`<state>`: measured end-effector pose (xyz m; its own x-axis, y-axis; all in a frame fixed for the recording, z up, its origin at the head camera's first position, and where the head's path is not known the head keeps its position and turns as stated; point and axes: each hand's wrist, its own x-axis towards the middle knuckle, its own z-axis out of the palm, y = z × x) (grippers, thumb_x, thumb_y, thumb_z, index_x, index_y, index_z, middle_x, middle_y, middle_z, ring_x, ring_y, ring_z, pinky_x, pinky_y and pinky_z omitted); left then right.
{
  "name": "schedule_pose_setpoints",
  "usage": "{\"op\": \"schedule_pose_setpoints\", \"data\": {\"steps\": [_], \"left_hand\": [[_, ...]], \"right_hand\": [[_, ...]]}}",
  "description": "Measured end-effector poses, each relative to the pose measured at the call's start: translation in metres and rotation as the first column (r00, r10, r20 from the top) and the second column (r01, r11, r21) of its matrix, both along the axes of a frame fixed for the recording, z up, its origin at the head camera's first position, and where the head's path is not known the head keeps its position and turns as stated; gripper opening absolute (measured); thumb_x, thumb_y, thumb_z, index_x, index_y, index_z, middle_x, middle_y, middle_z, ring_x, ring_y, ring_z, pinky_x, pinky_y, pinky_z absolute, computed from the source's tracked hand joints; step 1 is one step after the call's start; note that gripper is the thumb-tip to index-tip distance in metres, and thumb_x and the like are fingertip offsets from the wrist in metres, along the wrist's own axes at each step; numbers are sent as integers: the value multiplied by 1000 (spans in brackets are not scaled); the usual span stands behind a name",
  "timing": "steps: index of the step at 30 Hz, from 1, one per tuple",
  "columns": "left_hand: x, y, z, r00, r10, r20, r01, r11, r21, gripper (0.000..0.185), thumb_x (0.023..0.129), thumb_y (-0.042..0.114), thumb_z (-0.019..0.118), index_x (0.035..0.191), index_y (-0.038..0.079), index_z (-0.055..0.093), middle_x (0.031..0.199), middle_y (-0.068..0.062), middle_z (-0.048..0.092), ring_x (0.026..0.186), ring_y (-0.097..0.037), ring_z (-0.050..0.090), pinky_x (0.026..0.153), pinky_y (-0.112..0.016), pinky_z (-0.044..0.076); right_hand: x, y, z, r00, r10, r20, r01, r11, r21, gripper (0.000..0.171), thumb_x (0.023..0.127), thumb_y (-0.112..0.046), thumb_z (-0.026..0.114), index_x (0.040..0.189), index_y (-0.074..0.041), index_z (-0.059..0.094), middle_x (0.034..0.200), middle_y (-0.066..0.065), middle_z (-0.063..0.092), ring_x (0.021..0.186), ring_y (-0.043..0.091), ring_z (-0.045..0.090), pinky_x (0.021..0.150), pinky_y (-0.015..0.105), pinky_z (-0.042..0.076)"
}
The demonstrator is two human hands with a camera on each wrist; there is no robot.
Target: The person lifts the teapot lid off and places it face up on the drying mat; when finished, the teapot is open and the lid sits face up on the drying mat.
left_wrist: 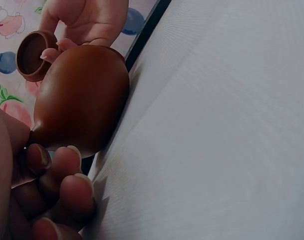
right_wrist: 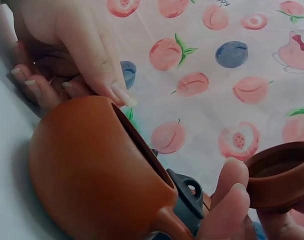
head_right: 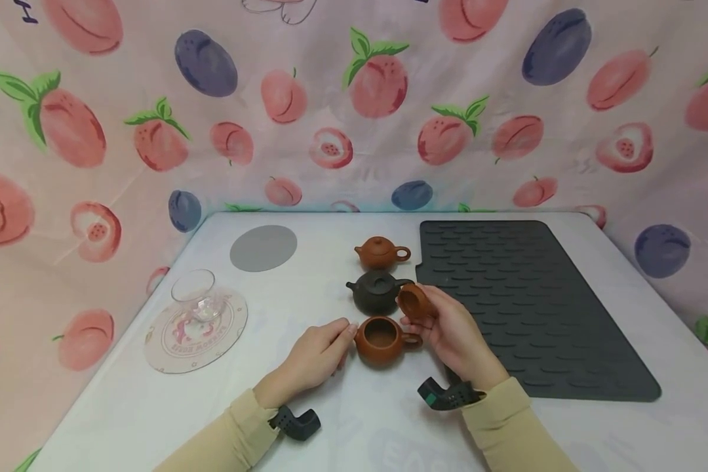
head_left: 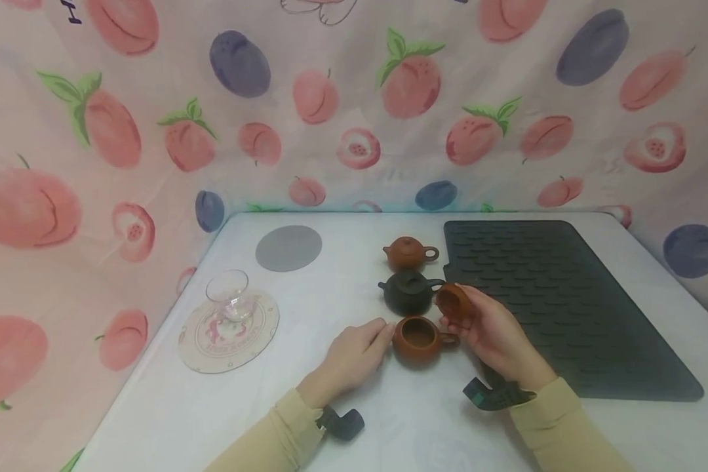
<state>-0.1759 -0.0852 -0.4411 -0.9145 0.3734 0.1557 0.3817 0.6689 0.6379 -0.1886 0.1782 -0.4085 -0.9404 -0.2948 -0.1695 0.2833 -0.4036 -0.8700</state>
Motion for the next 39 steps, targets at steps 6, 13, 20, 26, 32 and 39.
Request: {"op": "schedule_pose_setpoints", "data": {"steps": [6, 13, 20, 26, 32, 39], "left_hand": [[0, 0, 1, 1000, 1, -12, -1, 1000, 2, 39, 110, 43, 40, 77, 23, 48, 59, 7, 41, 57, -13, 47, 53, -29, 35], [0, 2, 0, 1000, -8, -10, 8, 1000, 7, 39, 110, 43, 40, 77, 24, 48, 60, 8, 42, 57, -13, 48, 53, -29, 36], [1, -1, 2, 1000, -6, 4, 6, 1000, 7, 39, 110, 42, 41, 77, 24, 49, 60, 10, 47, 56, -12, 49, 53, -29, 37], [-2, 0, 1, 1000, -20, -4, 20, 1000, 10, 40, 110, 45, 39, 78, 24, 49, 60, 10, 48, 56, -12, 50, 54, -29, 37], [-2, 1, 3, 1000, -19, 16, 18, 1000, 13, 38, 110, 42, 40, 78, 24, 49, 61, 9, 48, 58, -13, 50, 55, -30, 38], [0, -1, 3, 1000, -10, 29, 9, 1000, 8, 39, 111, 42, 39, 78, 23, 49, 61, 9, 48, 58, -13, 50, 55, -29, 38]], "right_hand": [[-2, 2, -1, 994, -41, 99, 46, 997, -56, 38, 107, -40, 55, 135, -14, 54, 122, 5, 71, 101, 22, 63, 87, 29, 52], [-5, 5, -2, 997, -41, 69, 48, 993, -109, 42, 107, -46, 50, 129, -11, 56, 121, 7, 71, 95, 20, 61, 82, 28, 51], [-8, 6, -3, 996, -57, 65, 63, 994, -92, 44, 107, -50, 48, 120, -14, 67, 118, 4, 72, 100, 17, 61, 78, 27, 49], [-8, 10, -1, 994, -98, 40, 100, 994, -54, 52, 106, -56, 44, 122, -12, 66, 116, 3, 72, 94, 17, 59, 75, 27, 50], [-8, 11, 3, 991, -125, 52, 126, 992, -11, 54, 103, -58, 51, 130, -11, 55, 117, 1, 68, 86, 16, 55, 70, 26, 48], [-8, 9, 4, 991, -137, -4, 136, 982, 134, 43, 100, -46, 65, 123, -10, 61, 104, 0, 60, 79, 15, 47, 65, 26, 40]]}}
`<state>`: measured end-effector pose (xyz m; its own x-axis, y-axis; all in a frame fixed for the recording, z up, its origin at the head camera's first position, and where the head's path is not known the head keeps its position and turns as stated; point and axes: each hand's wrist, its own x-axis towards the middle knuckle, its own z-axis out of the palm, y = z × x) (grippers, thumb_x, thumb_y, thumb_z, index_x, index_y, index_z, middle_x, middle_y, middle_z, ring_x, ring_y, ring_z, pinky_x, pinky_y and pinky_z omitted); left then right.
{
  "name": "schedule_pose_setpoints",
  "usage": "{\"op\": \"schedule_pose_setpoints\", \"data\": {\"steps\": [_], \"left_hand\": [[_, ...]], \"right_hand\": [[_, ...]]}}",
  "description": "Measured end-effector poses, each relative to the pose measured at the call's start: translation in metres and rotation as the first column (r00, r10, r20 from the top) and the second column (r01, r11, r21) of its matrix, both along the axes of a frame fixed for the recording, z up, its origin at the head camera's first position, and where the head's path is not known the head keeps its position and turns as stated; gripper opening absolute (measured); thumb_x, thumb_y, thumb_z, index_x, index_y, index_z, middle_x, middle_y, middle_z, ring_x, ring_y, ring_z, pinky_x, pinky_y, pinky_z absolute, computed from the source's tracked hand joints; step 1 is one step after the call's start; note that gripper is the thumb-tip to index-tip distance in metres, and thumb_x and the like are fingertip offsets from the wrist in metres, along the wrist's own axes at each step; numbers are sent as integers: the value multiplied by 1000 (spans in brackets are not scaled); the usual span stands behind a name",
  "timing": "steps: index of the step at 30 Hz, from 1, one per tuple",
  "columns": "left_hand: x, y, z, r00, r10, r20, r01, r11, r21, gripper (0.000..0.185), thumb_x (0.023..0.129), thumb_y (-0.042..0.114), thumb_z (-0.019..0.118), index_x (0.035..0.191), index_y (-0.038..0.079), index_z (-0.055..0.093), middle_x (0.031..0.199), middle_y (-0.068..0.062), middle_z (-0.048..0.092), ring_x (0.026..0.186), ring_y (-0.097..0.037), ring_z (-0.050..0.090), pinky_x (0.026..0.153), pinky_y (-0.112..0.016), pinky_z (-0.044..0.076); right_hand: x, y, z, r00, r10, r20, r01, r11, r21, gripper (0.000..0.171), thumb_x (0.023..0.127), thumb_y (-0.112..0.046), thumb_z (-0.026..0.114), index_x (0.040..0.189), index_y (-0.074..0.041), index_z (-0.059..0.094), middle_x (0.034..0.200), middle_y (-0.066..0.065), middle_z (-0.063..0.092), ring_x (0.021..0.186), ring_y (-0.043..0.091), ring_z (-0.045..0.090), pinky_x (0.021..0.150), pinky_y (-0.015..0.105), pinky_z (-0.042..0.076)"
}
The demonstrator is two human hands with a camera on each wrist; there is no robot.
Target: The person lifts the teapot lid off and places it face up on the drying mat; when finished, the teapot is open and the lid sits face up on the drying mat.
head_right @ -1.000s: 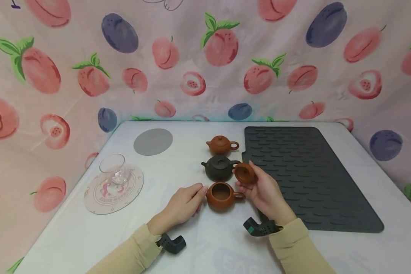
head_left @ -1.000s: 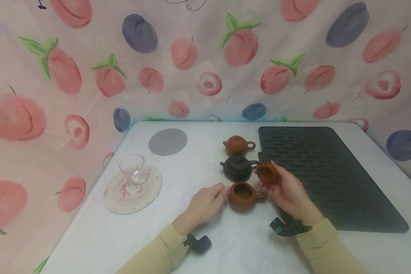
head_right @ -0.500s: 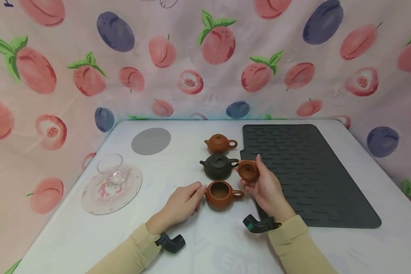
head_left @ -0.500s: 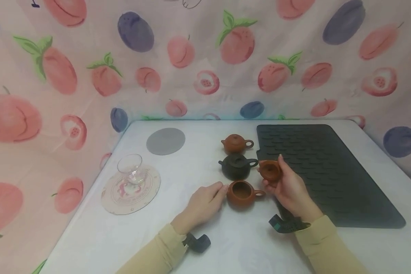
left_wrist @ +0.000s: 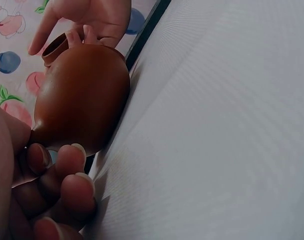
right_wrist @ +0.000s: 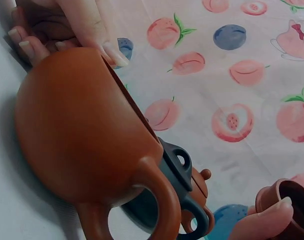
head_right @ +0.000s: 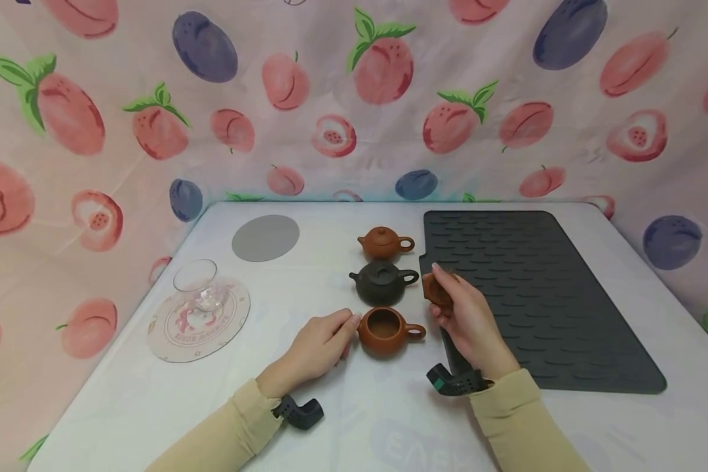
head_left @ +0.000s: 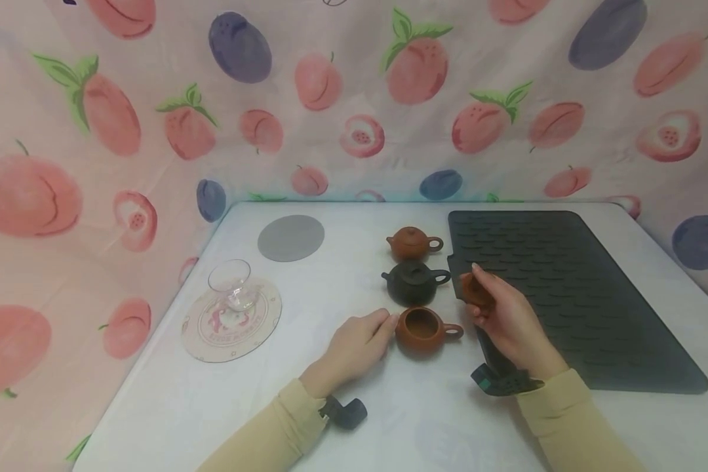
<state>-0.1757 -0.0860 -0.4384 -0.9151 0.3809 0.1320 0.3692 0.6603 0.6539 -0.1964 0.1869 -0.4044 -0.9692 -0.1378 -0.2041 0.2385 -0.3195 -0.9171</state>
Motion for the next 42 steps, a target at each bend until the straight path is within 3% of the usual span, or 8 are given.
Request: {"op": "schedule_pose_setpoints", "data": {"steps": [6, 11, 17, 24, 29, 38, 42], "left_hand": [[-1, 0, 1, 1000, 3, 8, -3, 1000, 6, 39, 110, 43, 39, 78, 24, 50, 61, 9, 49, 57, -12, 50, 55, -30, 38], [-2, 0, -2, 1000, -2, 13, 2, 1000, 9, 40, 110, 45, 39, 79, 24, 50, 61, 10, 50, 58, -12, 51, 55, -30, 39], [-5, 4, -6, 1000, -24, 14, 23, 1000, 8, 40, 111, 46, 38, 80, 24, 51, 62, 10, 51, 59, -11, 52, 56, -29, 39], [-2, 2, -5, 999, -14, 30, 14, 1000, -1, 38, 111, 43, 40, 80, 24, 51, 61, 11, 51, 58, -11, 51, 56, -29, 39], [0, 0, -3, 1000, -12, 19, 12, 1000, 0, 38, 111, 42, 40, 79, 23, 50, 61, 10, 50, 57, -12, 50, 55, -29, 38], [-1, -1, -3, 1000, -8, 7, 8, 1000, 4, 39, 111, 43, 39, 79, 24, 50, 61, 9, 49, 57, -12, 49, 54, -29, 37], [-1, -1, -2, 1000, -6, 2, 6, 1000, 6, 38, 111, 42, 39, 79, 24, 50, 61, 9, 48, 57, -12, 49, 54, -29, 37]], "right_hand": [[-1, -1, -2, 999, -9, -53, 16, 993, 121, 52, 95, -24, 77, 133, -4, 47, 100, 2, 51, 76, 15, 48, 64, 26, 41], [0, 1, -4, 997, -9, -74, 24, 977, 213, 60, 94, -9, 76, 140, -2, 37, 109, 9, 45, 81, 18, 47, 67, 29, 42], [4, 8, -1, 997, -50, -61, 69, 930, 362, 66, 96, -15, 74, 146, -4, 31, 132, 19, 46, 100, 24, 50, 80, 29, 48], [4, 11, -2, 994, -72, -80, 98, 916, 388, 53, 97, -17, 74, 133, -12, 36, 139, 19, 56, 104, 18, 55, 85, 31, 47], [2, 9, -3, 993, -72, -94, 105, 900, 422, 54, 97, -18, 73, 135, -12, 36, 143, 20, 55, 113, 17, 56, 86, 29, 48], [0, 13, -1, 982, -145, -121, 188, 804, 564, 70, 97, -25, 74, 150, -4, 33, 140, 16, 49, 109, 23, 55, 80, 20, 52], [-3, 17, -2, 979, -160, -126, 203, 785, 586, 73, 97, -28, 74, 152, -5, 32, 140, 15, 49, 110, 24, 55, 79, 20, 52]]}}
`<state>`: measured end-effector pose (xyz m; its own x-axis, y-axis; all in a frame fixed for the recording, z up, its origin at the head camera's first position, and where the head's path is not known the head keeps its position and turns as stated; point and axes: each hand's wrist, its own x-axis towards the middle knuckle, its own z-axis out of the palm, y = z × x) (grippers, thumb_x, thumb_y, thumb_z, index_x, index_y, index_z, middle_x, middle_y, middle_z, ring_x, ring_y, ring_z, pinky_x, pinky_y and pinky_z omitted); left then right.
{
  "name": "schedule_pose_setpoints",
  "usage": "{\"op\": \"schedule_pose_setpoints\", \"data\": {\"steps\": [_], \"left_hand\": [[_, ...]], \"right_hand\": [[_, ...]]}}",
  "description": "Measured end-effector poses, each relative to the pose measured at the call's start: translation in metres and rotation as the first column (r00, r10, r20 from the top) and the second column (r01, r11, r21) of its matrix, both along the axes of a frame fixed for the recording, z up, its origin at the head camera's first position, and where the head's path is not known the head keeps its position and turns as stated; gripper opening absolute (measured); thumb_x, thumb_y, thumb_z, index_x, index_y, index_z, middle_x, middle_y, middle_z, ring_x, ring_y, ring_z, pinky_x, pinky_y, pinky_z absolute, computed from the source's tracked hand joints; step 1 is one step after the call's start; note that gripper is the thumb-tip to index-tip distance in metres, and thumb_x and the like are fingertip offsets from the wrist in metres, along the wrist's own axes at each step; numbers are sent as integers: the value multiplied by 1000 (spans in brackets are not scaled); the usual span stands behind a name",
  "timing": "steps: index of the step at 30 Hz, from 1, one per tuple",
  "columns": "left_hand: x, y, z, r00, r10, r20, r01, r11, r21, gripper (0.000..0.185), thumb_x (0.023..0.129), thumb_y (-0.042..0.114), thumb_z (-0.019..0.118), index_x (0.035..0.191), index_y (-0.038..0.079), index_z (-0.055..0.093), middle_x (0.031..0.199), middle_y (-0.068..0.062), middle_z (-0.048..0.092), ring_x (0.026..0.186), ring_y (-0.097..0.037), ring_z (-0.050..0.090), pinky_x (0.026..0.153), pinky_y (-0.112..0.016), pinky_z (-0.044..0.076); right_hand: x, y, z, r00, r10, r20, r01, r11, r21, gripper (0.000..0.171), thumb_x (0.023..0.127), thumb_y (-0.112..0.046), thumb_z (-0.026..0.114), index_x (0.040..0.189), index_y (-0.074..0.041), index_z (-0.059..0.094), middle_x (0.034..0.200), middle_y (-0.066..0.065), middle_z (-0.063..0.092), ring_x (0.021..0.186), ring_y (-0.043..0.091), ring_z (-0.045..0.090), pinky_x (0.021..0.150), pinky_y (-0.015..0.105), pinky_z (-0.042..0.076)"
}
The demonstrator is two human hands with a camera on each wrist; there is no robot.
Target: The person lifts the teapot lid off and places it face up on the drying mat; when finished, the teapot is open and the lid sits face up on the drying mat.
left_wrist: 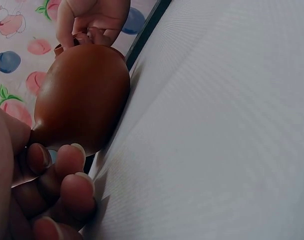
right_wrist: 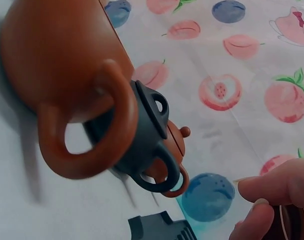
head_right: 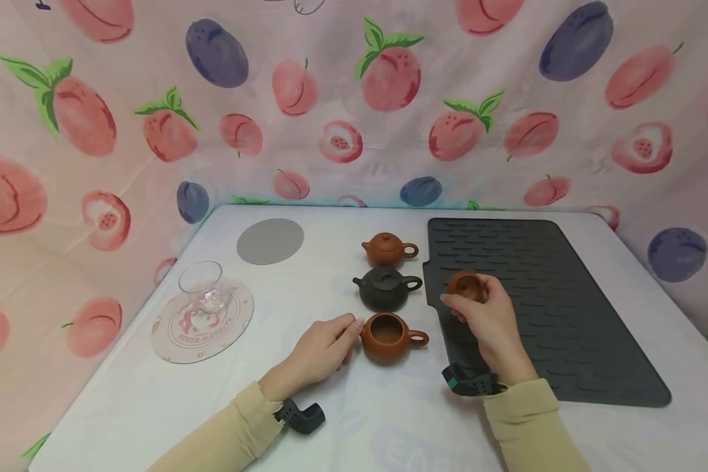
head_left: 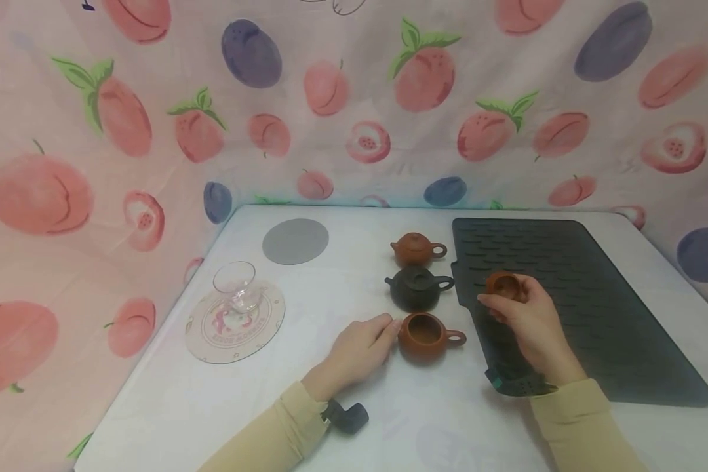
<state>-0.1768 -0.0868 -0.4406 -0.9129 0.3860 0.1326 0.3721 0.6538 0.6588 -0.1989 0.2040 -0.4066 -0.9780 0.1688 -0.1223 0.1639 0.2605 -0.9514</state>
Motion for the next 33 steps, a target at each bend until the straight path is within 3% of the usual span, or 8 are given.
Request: {"op": "schedule_pose_setpoints", "data": {"steps": [6, 17, 24, 33], "left_hand": [[-1, 0, -1, 1000, -4, -6, 4, 1000, 5, 39, 111, 43, 39, 79, 24, 50, 61, 9, 49, 58, -12, 50, 55, -29, 38], [-1, 0, 1, 1000, -12, 7, 12, 1000, 7, 37, 111, 41, 40, 81, 23, 51, 62, 9, 51, 59, -12, 51, 56, -29, 38], [-3, 0, 0, 1000, -20, -8, 20, 1000, 12, 36, 111, 41, 39, 81, 23, 51, 63, 10, 51, 59, -12, 51, 56, -29, 39], [-4, -1, -1, 999, -11, 32, 10, 1000, 23, 38, 111, 43, 39, 81, 23, 52, 64, 9, 51, 59, -11, 51, 56, -29, 39]], "right_hand": [[-2, 6, 0, 1000, -4, -20, 5, 1000, 9, 72, 97, -30, 74, 150, -5, 33, 135, 13, 50, 106, 23, 56, 79, 21, 52], [-3, 8, 1, 1000, -6, -2, 7, 999, 40, 75, 97, -31, 73, 155, -6, 31, 142, 14, 48, 114, 23, 51, 78, 17, 51], [-6, 10, 0, 999, -38, -32, 40, 998, 44, 79, 96, -28, 75, 155, -4, 28, 139, 13, 48, 105, 20, 55, 76, 19, 52], [-6, 12, -2, 996, -88, -24, 90, 990, 107, 79, 97, -28, 73, 154, -3, 25, 135, 15, 49, 89, 14, 60, 74, 17, 50]]}}
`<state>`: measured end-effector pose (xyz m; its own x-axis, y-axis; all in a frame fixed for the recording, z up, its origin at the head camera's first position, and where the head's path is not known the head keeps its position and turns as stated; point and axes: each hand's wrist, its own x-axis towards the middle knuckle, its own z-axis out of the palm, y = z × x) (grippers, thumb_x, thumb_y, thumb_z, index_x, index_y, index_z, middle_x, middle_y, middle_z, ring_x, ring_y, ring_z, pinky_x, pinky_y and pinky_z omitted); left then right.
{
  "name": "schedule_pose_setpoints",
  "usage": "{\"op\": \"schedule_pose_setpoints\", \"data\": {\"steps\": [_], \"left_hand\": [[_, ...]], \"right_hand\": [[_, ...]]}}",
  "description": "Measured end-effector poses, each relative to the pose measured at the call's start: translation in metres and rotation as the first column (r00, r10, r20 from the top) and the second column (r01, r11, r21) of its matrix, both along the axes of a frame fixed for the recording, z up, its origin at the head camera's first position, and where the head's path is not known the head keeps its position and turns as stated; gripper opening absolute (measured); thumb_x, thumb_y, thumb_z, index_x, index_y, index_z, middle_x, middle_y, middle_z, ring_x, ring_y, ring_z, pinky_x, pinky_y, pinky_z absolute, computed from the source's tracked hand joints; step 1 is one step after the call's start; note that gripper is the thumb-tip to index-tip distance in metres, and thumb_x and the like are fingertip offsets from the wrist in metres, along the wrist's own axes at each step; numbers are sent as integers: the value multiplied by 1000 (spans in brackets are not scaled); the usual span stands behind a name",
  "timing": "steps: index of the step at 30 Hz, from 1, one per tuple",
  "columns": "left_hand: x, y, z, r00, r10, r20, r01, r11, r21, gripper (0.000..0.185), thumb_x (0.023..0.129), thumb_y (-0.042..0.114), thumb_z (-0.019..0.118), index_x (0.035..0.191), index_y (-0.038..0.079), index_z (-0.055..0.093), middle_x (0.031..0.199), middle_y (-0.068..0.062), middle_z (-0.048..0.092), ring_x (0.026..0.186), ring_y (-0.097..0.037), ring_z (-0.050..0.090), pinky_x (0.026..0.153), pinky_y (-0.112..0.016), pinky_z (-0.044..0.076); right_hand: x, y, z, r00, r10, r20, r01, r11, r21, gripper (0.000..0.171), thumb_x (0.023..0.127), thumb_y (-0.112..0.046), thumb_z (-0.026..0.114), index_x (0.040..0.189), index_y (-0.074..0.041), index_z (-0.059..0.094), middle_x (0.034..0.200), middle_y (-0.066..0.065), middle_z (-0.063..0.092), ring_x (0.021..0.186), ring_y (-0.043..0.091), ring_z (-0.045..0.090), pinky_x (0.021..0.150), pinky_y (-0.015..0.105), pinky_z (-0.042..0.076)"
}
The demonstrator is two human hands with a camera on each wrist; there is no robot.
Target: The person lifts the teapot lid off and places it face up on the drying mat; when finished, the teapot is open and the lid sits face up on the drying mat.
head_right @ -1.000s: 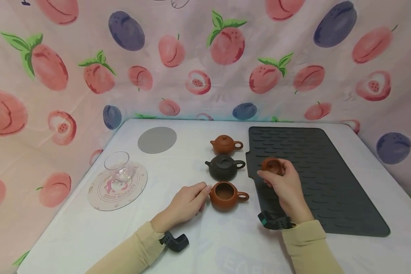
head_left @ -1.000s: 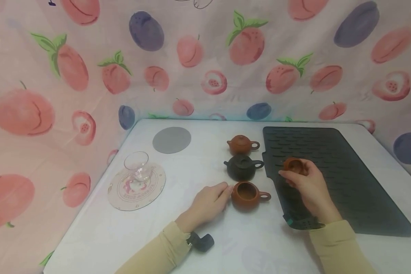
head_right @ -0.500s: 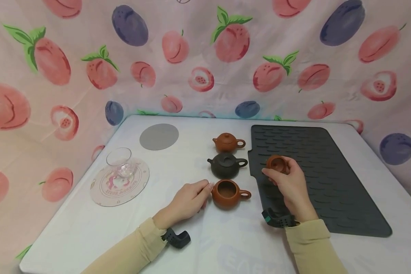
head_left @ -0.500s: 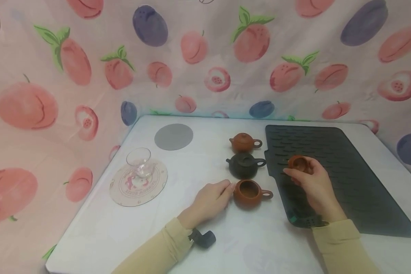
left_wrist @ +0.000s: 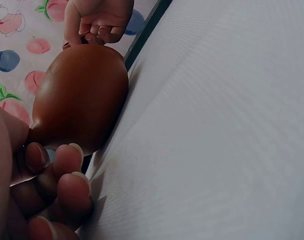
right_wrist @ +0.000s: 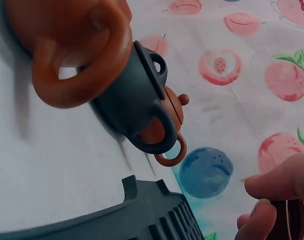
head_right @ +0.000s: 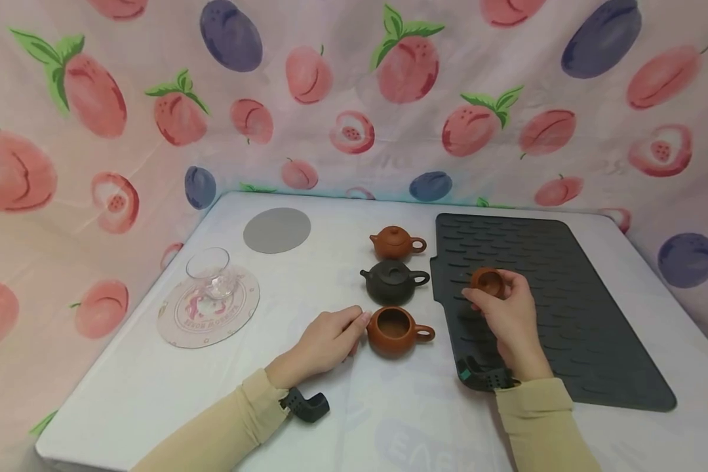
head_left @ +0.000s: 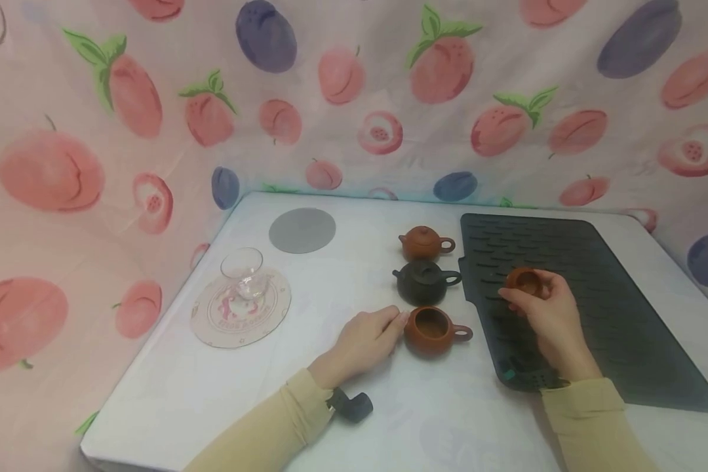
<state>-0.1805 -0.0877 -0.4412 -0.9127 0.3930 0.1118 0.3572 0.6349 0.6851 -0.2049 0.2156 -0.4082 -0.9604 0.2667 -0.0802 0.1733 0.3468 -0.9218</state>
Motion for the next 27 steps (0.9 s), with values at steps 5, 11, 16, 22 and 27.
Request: {"op": "schedule_pose_setpoints", "data": {"steps": [5, 11, 16, 22, 27], "left_hand": [[0, 0, 1, 1000, 0, -4, 0, 1000, 4, 37, 110, 43, 40, 81, 24, 53, 64, 10, 52, 60, -11, 52, 57, -29, 40], [1, 1, 0, 1000, 3, 3, -3, 1000, 10, 37, 110, 44, 40, 81, 24, 53, 63, 11, 53, 61, -10, 53, 57, -29, 40], [1, 1, 0, 1000, 6, 13, -6, 1000, 10, 38, 110, 44, 39, 81, 24, 53, 63, 11, 54, 60, -10, 54, 57, -29, 40], [1, 1, 1, 1000, 8, 7, -8, 1000, 5, 38, 110, 44, 39, 81, 24, 53, 62, 11, 54, 60, -10, 54, 57, -30, 40], [1, 1, 1, 1000, 8, 9, -8, 1000, 5, 37, 110, 43, 40, 81, 25, 54, 62, 12, 54, 61, -10, 54, 58, -29, 40]], "right_hand": [[-2, 2, -1, 1000, -14, -2, 14, 1000, 2, 76, 97, -27, 73, 153, -4, 27, 130, 12, 51, 87, 14, 61, 74, 18, 49], [-3, 7, -2, 999, -32, -7, 32, 999, -6, 70, 98, -26, 71, 151, -5, 29, 123, 8, 54, 85, 13, 61, 74, 23, 49], [-4, 11, -3, 999, -54, 2, 54, 998, -14, 71, 99, -27, 70, 151, -4, 28, 124, 6, 53, 87, 13, 59, 75, 22, 49], [-7, 20, -3, 996, -94, -4, 94, 994, -52, 72, 97, -25, 72, 151, -3, 30, 115, 0, 54, 82, 10, 60, 72, 22, 50], [-9, 28, -4, 992, -130, -9, 129, 989, -70, 71, 96, -21, 73, 150, -2, 31, 111, -3, 53, 79, 7, 60, 70, 20, 49]]}}
